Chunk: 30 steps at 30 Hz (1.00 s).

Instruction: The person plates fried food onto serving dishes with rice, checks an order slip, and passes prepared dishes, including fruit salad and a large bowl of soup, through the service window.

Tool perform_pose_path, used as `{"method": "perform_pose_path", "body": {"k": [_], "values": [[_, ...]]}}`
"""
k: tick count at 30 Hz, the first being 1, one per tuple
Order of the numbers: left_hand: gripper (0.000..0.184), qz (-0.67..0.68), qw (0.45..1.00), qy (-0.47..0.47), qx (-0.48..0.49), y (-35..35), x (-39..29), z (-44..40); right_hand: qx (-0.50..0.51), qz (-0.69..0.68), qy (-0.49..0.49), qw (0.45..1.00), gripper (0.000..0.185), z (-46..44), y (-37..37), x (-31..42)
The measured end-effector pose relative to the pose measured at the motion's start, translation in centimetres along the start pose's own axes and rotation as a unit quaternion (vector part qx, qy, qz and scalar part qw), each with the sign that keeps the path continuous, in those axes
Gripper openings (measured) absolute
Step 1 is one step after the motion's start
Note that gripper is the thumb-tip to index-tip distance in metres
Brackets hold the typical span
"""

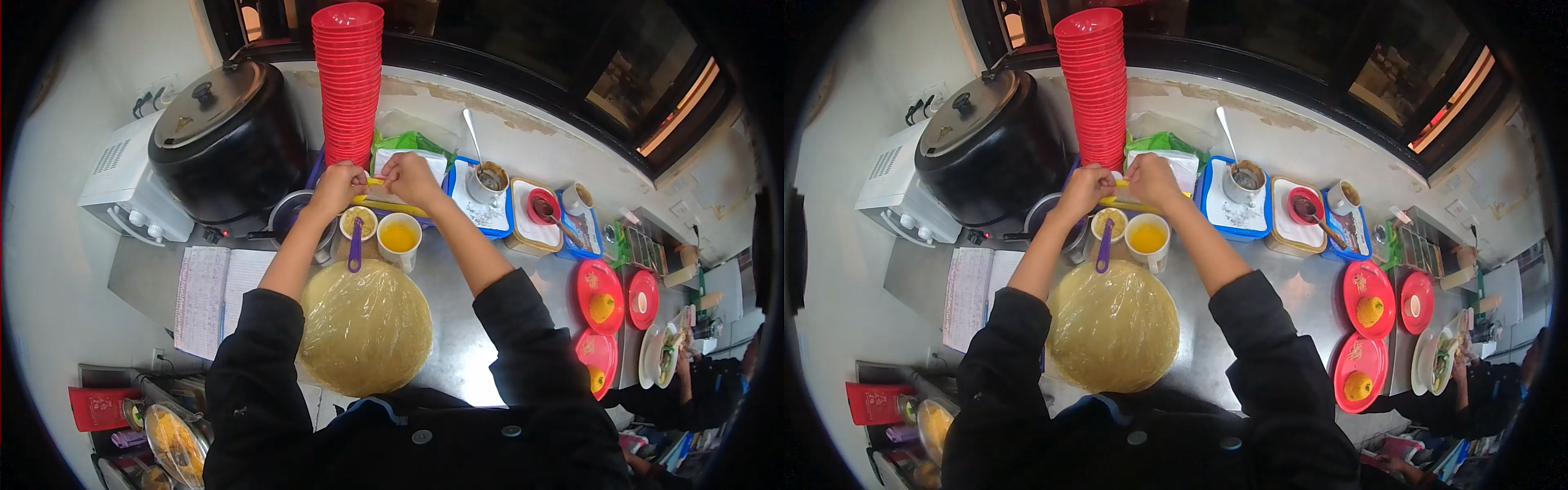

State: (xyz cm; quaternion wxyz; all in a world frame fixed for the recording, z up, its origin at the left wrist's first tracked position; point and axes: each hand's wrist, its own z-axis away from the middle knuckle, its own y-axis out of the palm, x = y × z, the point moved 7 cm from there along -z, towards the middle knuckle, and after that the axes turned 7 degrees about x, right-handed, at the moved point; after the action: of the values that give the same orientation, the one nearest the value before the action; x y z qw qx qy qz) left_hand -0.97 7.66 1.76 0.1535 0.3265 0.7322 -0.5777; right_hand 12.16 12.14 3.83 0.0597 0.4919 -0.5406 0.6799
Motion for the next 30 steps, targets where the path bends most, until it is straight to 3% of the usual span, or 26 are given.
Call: {"method": "perform_pose_path", "body": {"k": [1, 2, 4, 7, 9, 12, 14, 16, 18, 20, 21, 22, 23, 24, 26, 28, 30], "values": [[0.016, 0.000, 1.000, 0.001, -0.001, -0.2, -0.2, 0.0, 0.048, -0.097, 0.019, 0.994, 0.015, 0.5, -0.5, 0.2], [0.014, -0.022, 1.000, -0.005, -0.003, -0.3, -0.3, 0.1, 0.047, -0.096, 0.018, 0.994, 0.015, 1.3, -2.0, 0.6], [0.014, -0.043, 0.999, -0.010, -0.004, -0.4, 0.2, 0.2, 0.045, -0.246, -0.006, 0.968, 0.022, 3.4, -4.9, 2.3], [0.012, -0.013, 1.000, 0.005, -0.012, -0.4, 1.6, 0.0, -0.004, -0.336, -0.016, 0.942, 0.025, 5.5, -7.2, 2.4], [0.012, -0.065, 0.992, 0.090, -0.053, -0.2, 0.8, 0.4, 0.007, -0.325, -0.026, 0.945, 0.025, 5.7, -5.5, 2.5], [0.018, -0.034, 0.999, 0.034, 0.010, 1.3, 1.5, -0.3, 0.035, -0.366, -0.042, 0.929, 0.029, 6.3, -4.2, 5.3], [0.019, -0.058, 0.997, 0.047, -0.008, 1.1, 0.5, 0.1, -0.025, -0.497, -0.098, 0.862, 0.031, 7.4, -6.5, 7.4], [0.021, -0.105, 0.991, 0.074, -0.042, 0.2, -1.2, 0.6, -0.072, -0.477, -0.150, 0.863, 0.029, 9.0, -9.4, 7.3], [0.023, -0.145, 0.979, 0.116, -0.081, -0.6, -4.2, -0.4, -0.162, -0.476, -0.073, 0.861, 0.032, 11.8, -12.3, 5.0], [0.024, -0.158, 0.969, 0.160, -0.098, -1.0, -8.3, -1.8, -0.223, -0.468, -0.070, 0.852, 0.030, 15.6, -14.6, 3.1], [0.025, 0.232, 0.971, 0.049, -0.029, -0.9, -8.8, -2.5, -0.257, -0.474, -0.070, 0.839, 0.028, 17.9, -15.5, 1.6], [0.026, 0.578, 0.810, -0.083, 0.060, 1.0, -10.9, -2.2, -0.292, -0.480, -0.066, 0.825, 0.027, 20.3, -16.3, 0.0], [0.028, 0.642, 0.751, -0.100, 0.119, 1.0, -16.5, -1.5, -0.312, -0.480, -0.074, 0.817, 0.026, 22.7, -16.9, -1.5], [0.028, 0.644, 0.746, -0.094, 0.145, 2.6, -18.1, -1.7, -0.337, -0.470, -0.070, 0.813, 0.026, 25.3, -17.3, -2.7], [0.031, 0.466, 0.858, 0.032, 0.212, 5.6, -22.7, -2.4, -0.423, -0.428, -0.021, 0.798, 0.025, 31.9, -18.2, -5.3], [0.025, 0.490, 0.839, 0.049, 0.230, 9.3, -27.9, -1.7, -0.540, -0.199, 0.036, 0.817, 0.018, 39.1, -19.2, -6.2], [0.019, 0.376, 0.889, 0.010, 0.262, 13.5, -32.5, -0.5, -0.570, -0.052, 0.109, 0.813, 0.015, 46.0, -18.9, -5.5]]}}
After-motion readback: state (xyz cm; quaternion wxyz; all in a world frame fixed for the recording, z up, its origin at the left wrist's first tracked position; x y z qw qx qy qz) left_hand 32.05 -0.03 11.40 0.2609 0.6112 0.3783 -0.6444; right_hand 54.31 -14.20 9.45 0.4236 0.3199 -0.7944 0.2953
